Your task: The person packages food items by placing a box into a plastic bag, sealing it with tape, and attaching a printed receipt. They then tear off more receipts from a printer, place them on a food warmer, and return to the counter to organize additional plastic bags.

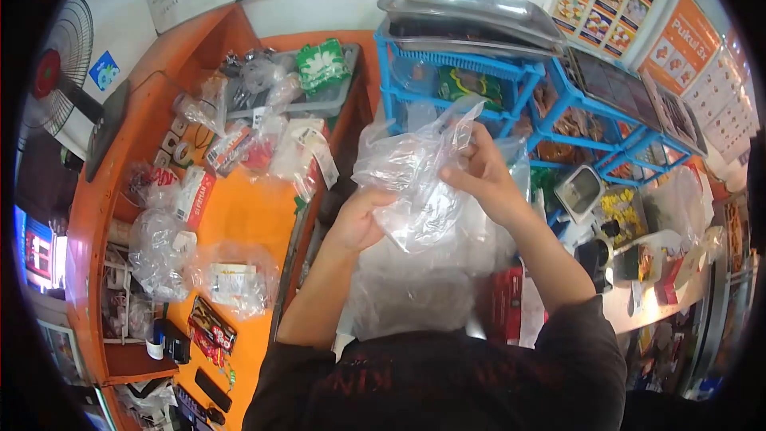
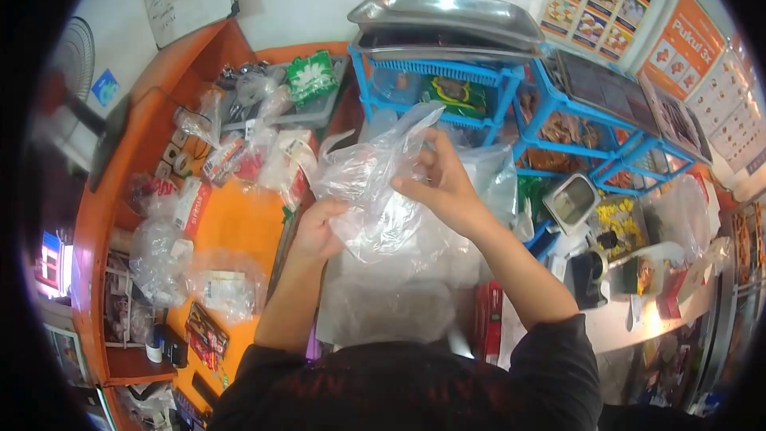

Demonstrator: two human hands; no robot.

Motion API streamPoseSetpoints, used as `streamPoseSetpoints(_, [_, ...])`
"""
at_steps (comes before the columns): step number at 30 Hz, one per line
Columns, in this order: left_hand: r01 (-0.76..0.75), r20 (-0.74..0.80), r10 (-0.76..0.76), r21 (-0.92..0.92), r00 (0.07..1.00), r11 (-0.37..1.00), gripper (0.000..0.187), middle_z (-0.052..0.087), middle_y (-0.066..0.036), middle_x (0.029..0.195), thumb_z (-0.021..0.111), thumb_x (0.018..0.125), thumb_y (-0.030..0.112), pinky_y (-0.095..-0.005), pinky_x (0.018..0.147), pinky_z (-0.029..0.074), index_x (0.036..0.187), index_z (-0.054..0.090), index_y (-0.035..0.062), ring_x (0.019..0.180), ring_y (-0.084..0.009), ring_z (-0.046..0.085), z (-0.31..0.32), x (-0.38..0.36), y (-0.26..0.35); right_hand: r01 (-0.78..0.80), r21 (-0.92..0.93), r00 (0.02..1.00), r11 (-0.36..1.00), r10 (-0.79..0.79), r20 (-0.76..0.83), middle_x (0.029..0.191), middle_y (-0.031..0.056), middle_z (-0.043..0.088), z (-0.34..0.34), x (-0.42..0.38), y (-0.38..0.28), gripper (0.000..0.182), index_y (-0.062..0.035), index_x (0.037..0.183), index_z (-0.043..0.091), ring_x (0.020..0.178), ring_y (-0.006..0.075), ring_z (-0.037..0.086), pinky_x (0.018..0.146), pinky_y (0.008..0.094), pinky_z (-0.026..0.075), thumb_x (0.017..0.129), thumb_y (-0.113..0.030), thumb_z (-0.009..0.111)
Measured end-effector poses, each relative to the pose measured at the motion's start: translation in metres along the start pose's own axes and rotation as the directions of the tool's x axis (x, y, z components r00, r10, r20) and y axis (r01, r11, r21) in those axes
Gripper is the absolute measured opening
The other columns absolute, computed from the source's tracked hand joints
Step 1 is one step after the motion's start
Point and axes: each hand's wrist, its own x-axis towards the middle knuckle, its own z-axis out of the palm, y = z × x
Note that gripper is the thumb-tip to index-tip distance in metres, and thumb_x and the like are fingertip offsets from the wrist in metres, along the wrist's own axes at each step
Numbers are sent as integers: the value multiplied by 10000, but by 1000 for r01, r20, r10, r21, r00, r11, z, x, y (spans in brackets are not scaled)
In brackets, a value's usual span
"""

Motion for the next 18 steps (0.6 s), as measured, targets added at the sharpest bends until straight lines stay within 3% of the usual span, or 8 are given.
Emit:
streamPoseSetpoints(3, [-22,-258,188,534,948,845,459,536,-107,1071,518,755,5,-318,860,425,1200,403,4,995,-186,533,7,-17,-7,-132,-31,985,991,134,105,779,-17,522,7,-34,-25,282,-48,1048,470,711,32,473,623,176,372,788,-13,576])
streamPoseSetpoints(4, [-72,-302,240,478,923,875,453,552,-85,974,545,734,-49,-282,770,465,1165,420,16,900,-147,556,16,-27,-9,-161,-21,983,987,162,90,779,-17,522,9,-48,-28,282,-48,1048,470,711,32,473,623,176,372,788,-13,576])
streamPoseSetpoints(7, [137,-257,10,547,966,826,402,550,-64,968,536,763,-32,-287,738,475,1150,436,16,888,-137,557,9,-72,-4,-237,-279,944,931,288,159,747,-1,539,9,-94,-15,106,-11,888,544,581,78,503,466,194,389,782,-15,550])
streamPoseSetpoints(10, [387,-144,-410,694,901,607,390,546,-69,932,543,730,-32,-287,716,469,1108,451,-2,865,-190,566,-9,-105,-25,-365,-397,867,842,463,185,678,79,569,29,-144,17,81,10,765,565,615,123,517,568,279,421,689,-16,571])
streamPoseSetpoints(12, [76,-90,-31,947,995,-311,353,531,-107,886,548,669,-31,-317,712,460,1019,506,-3,876,-277,550,-10,-127,-41,-260,-558,881,788,431,197,681,95,593,34,-171,83,82,20,758,573,601,205,614,454,286,480,721,-52,571])
streamPoseSetpoints(14, [73,-58,62,959,996,-274,335,518,-139,865,562,622,-4,-362,739,444,954,522,15,894,-334,517,-4,-125,-52,-296,-698,862,652,498,100,704,160,588,43,-178,123,117,11,736,581,618,291,615,496,323,492,682,-93,586])
streamPoseSetpoints(16, [63,-61,-335,998,940,-7,305,530,-129,880,560,639,11,-385,780,420,941,516,28,914,-335,519,-14,-121,-71,-304,-737,873,603,485,37,780,182,585,40,-176,158,153,10,730,582,668,326,608,556,350,492,668,-128,609])
streamPoseSetpoints(18, [-72,21,-374,990,927,-121,341,536,-135,894,589,645,54,-388,771,424,971,493,31,908,-329,525,-68,-125,-122,-310,-773,883,553,468,-20,857,205,583,46,-185,162,192,9,723,582,719,360,601,616,377,493,655,-164,633])
